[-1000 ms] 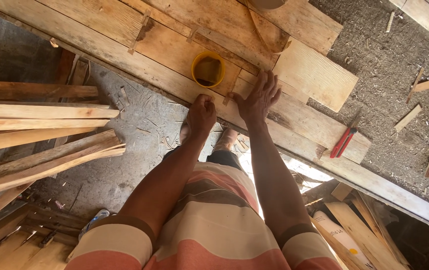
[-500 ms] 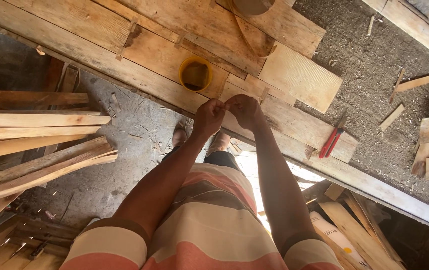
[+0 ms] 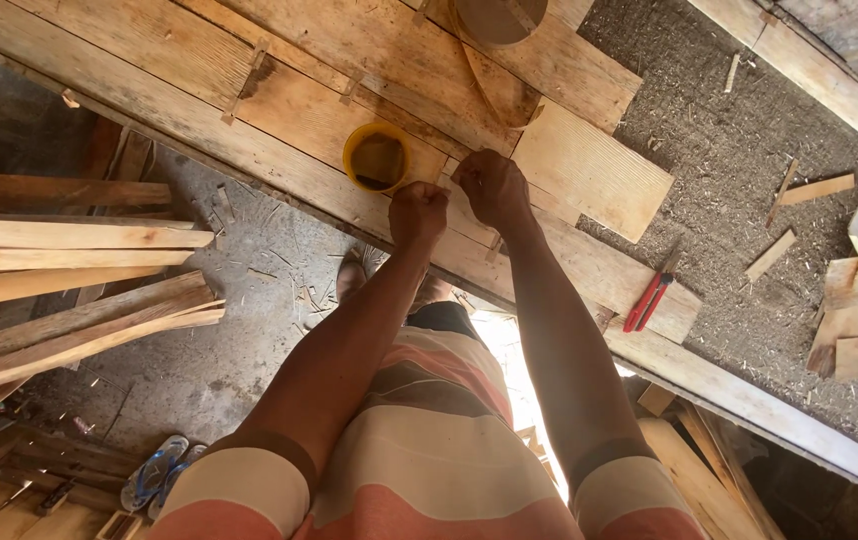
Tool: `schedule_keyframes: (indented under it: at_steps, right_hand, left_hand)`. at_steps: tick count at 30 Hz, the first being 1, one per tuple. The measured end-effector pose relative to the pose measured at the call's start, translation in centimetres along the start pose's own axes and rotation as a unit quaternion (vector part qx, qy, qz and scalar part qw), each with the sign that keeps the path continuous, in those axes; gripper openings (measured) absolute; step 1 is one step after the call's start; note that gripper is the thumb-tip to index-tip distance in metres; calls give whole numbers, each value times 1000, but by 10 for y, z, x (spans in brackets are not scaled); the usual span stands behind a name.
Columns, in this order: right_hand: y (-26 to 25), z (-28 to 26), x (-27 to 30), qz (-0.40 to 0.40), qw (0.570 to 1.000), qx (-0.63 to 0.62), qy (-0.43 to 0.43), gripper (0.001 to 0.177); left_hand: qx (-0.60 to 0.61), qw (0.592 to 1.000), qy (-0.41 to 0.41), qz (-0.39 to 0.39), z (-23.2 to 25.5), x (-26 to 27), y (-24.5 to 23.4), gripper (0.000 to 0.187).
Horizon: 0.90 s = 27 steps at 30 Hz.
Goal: Apply edge banding or veneer strips to wooden boards using glue and a utility knife.
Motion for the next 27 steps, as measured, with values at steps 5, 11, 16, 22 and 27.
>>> schedule_keyframes:
  at_steps: [5,11,16,22,27]
  right_hand:
    - [0,2,-25,12,999,28,-32,12]
    - [5,11,-43,14,996,77,-47,10]
    - [8,10,-50,43,993,93,-53,12]
    - [12,19,-61,40,994,97,-37,10]
    - [10,15,-59,17,992,128,-12,11]
  left_hand:
    - [-48,992,-103,61,20,-1,1,26]
    - [-50,984,-119,121,-8,-16,30,21]
    - [11,977,-133,169,3,-16,34,21]
    - [-34,964,-182,191,7,-20,30,26]
    - [-55,964,-154,210,4,-21,30,24]
Point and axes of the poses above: each hand's wrist, its own x-axis away from the middle knuckle, its own y-axis out of the palm, z = x × y, the point moved 3 cm from there along -x, towards the middle knuckle, and after that the axes turned 2 degrees about -x, right-handed, at the moved point
